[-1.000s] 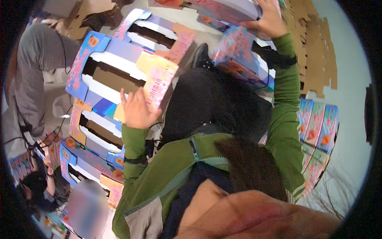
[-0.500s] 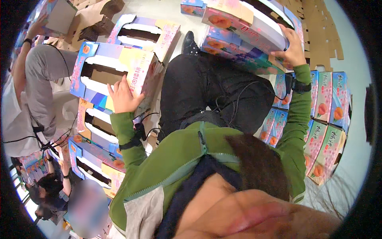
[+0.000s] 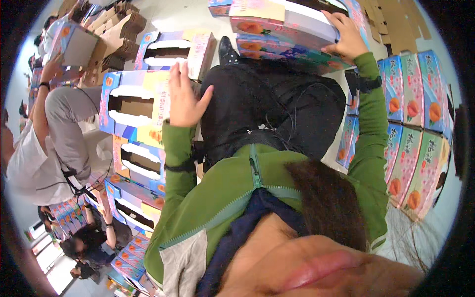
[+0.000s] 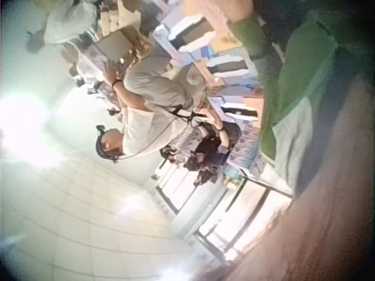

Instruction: Assembling and stacking cardboard peach boxes on the floor.

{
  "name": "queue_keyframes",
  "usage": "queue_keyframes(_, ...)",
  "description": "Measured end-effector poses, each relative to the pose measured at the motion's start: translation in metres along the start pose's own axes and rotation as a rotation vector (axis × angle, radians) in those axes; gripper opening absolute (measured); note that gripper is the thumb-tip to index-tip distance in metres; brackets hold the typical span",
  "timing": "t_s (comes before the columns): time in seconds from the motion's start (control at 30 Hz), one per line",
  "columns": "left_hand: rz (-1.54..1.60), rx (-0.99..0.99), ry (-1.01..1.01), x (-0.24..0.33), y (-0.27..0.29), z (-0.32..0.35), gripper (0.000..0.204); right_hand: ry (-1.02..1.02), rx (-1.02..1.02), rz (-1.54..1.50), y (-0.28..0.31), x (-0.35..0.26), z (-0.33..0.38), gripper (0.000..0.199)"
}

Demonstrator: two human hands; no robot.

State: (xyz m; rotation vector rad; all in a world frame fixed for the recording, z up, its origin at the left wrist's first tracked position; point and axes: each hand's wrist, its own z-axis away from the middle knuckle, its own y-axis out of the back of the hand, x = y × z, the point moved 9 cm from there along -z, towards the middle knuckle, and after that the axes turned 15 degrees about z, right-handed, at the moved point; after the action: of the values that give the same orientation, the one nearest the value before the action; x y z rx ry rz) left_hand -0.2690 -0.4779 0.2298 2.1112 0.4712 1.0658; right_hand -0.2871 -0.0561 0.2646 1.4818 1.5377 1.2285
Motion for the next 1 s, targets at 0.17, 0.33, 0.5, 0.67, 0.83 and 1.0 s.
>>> queue_keyframes(0.17, 0.320, -0.012, -0.022, -0.005, -0.072, -0.087, 0.100, 0.024, -0.029, -0.023, 0.014, -0.004, 0.003, 0.096)
queue_keyframes(0.33, 0.561, -0.050, 0.031, -0.011, -0.127, -0.139, 0.095, 0.024, -0.013, 0.099, 0.028, 0.003, 0.017, 0.103)
queue_keyframes(0.5, 0.573, -0.040, 0.182, -0.031, -0.156, -0.137, 0.067, -0.463, 0.559, -0.365, 0.039, 0.084, 0.103, 0.075)
queue_keyframes(0.67, 0.615, 0.024, 0.261, -0.048, -0.172, -0.136, 0.058, -0.915, 0.534, -0.933, -0.068, 0.071, 0.160, 0.075)
queue_keyframes(0.83, 0.672, 0.041, 0.202, -0.044, -0.172, -0.134, 0.056, -0.921, 0.694, -0.983, -0.077, 0.052, 0.156, 0.068)
queue_keyframes(1.0, 0.643, 0.067, 0.239, -0.044, -0.173, -0.126, 0.055, -0.983, 0.698, -0.952, -0.091, 0.054, 0.155, 0.065)
